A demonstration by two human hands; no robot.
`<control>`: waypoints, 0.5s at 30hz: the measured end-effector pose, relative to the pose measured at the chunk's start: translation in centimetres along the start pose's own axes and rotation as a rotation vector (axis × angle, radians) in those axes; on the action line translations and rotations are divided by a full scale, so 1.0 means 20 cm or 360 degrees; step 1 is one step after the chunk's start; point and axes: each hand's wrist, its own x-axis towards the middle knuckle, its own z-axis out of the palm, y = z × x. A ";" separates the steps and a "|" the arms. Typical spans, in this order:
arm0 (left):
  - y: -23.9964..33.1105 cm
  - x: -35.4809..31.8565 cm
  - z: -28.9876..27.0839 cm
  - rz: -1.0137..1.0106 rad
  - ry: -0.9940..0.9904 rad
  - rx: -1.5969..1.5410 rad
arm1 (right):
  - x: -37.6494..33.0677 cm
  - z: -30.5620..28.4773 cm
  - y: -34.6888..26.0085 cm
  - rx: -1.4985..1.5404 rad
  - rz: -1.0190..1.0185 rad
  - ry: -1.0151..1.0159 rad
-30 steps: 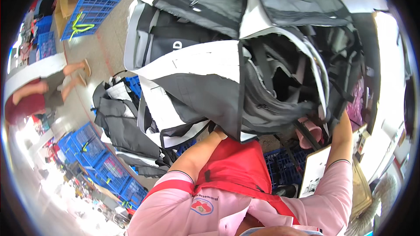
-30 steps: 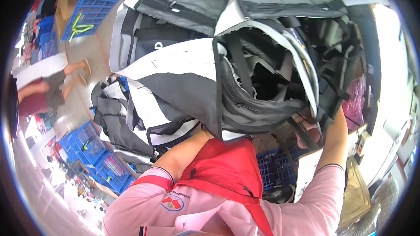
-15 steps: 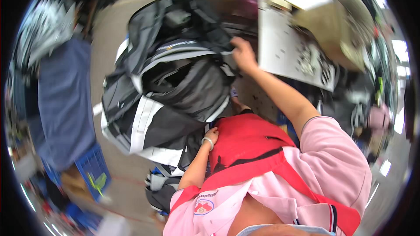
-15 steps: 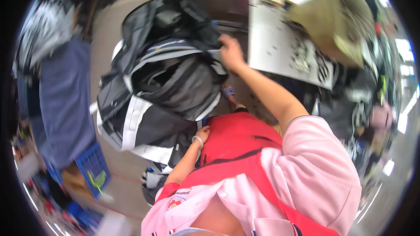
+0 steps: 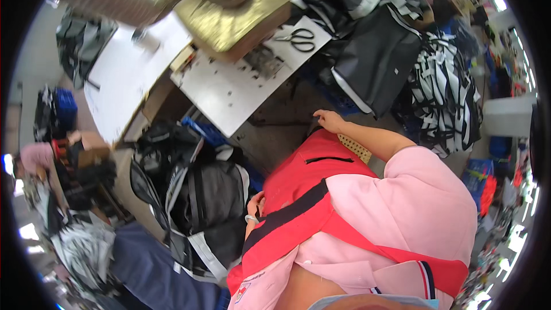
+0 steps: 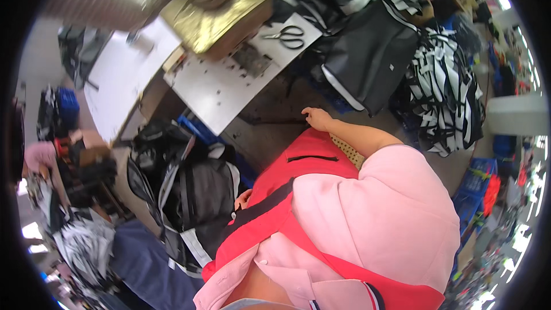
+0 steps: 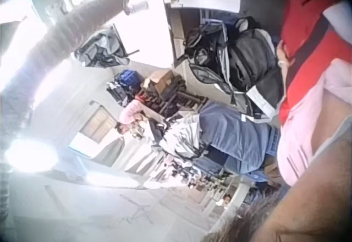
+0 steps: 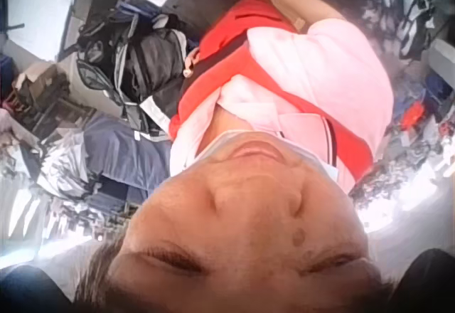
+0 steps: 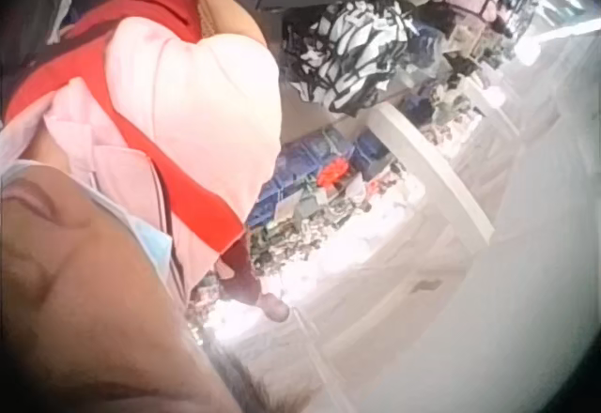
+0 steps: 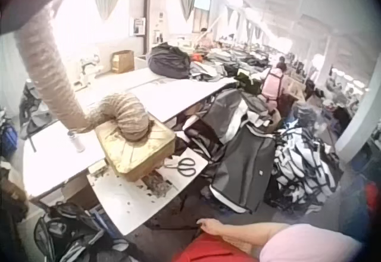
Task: The person gathers fabric bag panels, aligns their edges by hand, and stitches the sections together using a sewing machine, trimming edges with scissors.
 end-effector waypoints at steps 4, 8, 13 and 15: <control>0.77 0.35 0.20 0.0282 -0.0073 0.0431 | 0.03 -0.43 0.17 0.0466 -0.0110 0.0561; 1.41 0.84 0.60 0.0657 -0.0292 0.0581 | 0.30 -0.93 0.72 0.0917 0.0286 0.1465; 2.33 1.20 1.31 0.1070 -0.0504 0.0881 | 0.37 -1.35 1.34 0.0301 0.1165 0.1894; 2.61 1.26 1.49 0.1273 -0.0472 0.0946 | 0.35 -1.43 1.44 0.0308 0.1380 0.1808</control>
